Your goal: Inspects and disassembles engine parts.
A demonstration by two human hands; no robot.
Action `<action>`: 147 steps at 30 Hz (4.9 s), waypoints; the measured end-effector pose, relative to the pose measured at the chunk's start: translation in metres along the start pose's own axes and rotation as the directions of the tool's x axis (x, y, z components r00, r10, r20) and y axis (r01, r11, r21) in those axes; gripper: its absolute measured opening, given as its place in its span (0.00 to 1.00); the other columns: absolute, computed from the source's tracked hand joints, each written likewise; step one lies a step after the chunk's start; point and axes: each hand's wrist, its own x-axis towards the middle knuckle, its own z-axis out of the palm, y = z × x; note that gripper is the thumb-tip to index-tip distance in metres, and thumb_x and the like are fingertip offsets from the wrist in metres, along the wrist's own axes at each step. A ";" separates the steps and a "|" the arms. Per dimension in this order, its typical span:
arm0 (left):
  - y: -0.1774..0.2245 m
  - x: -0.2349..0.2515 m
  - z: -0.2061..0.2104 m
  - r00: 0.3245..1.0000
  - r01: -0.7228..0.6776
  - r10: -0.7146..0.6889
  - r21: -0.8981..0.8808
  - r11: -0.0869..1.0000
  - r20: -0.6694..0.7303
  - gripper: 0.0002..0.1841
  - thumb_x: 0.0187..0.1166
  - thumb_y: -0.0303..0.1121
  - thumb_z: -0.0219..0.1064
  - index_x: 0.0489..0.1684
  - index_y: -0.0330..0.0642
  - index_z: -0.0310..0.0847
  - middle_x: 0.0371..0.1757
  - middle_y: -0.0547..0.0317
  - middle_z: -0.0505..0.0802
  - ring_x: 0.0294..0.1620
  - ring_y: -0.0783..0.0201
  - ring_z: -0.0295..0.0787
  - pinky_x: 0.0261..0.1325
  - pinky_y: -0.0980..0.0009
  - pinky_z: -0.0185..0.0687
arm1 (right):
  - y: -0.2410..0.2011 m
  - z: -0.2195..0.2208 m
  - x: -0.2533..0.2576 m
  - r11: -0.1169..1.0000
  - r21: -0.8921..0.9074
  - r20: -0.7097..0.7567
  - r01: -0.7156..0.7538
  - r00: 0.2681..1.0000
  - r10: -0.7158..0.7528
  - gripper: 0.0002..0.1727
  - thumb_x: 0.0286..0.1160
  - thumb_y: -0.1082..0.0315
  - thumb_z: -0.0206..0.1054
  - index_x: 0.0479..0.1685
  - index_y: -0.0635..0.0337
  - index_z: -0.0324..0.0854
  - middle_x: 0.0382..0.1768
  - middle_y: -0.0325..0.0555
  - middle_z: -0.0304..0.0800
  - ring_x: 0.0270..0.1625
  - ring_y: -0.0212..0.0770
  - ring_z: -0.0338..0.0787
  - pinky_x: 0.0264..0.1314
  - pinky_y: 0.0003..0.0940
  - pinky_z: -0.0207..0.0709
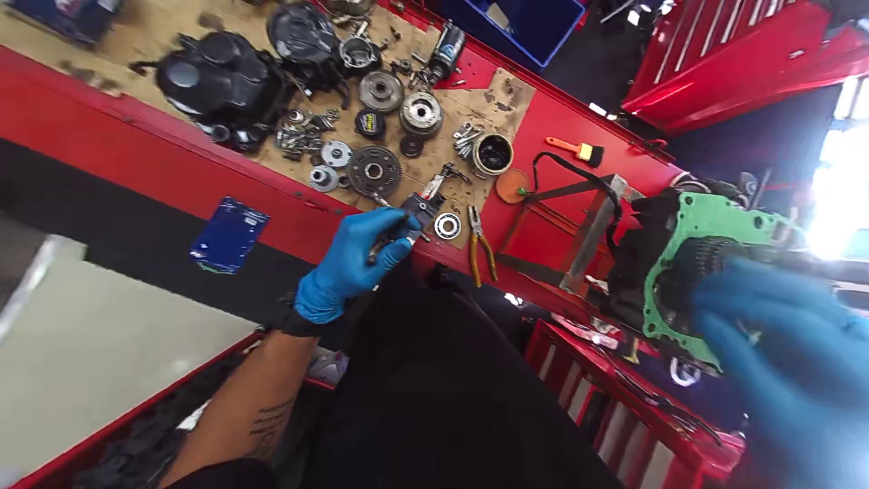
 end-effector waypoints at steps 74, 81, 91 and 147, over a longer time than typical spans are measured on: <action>0.020 0.033 0.030 0.992 0.127 -0.127 0.016 0.992 0.000 0.39 0.87 0.65 0.47 0.55 0.30 0.83 0.39 0.63 0.92 0.40 0.69 0.88 0.51 0.68 0.87 | -0.104 0.350 0.008 -0.284 0.845 0.529 -0.453 0.628 0.571 0.09 0.61 0.71 0.81 0.35 0.61 0.87 0.51 0.49 0.85 0.52 0.35 0.87 0.54 0.27 0.84; 0.020 0.034 0.031 0.993 0.121 -0.121 -0.002 0.993 -0.007 0.38 0.87 0.65 0.48 0.55 0.31 0.83 0.39 0.62 0.92 0.40 0.69 0.88 0.50 0.68 0.87 | -0.106 0.351 0.003 -0.173 0.876 0.458 -0.450 0.666 0.589 0.11 0.57 0.76 0.80 0.40 0.66 0.89 0.62 0.55 0.79 0.59 0.35 0.86 0.53 0.22 0.87; 0.017 0.033 0.026 0.993 0.121 -0.121 -0.011 0.993 -0.004 0.37 0.87 0.64 0.48 0.55 0.32 0.84 0.40 0.61 0.92 0.41 0.68 0.89 0.51 0.67 0.87 | -0.105 0.359 0.003 -0.132 0.881 0.440 -0.455 0.684 0.582 0.13 0.57 0.68 0.83 0.41 0.62 0.92 0.58 0.52 0.79 0.54 0.30 0.86 0.50 0.18 0.84; 0.099 0.014 0.006 0.931 -0.034 -0.057 -0.240 0.970 -0.361 0.44 0.83 0.72 0.36 0.60 0.41 0.85 0.34 0.64 0.92 0.36 0.64 0.90 0.53 0.60 0.90 | -0.025 0.294 -0.056 0.282 0.814 0.296 -0.508 0.781 0.550 0.16 0.81 0.57 0.67 0.53 0.61 0.87 0.43 0.42 0.94 0.42 0.32 0.93 0.48 0.29 0.88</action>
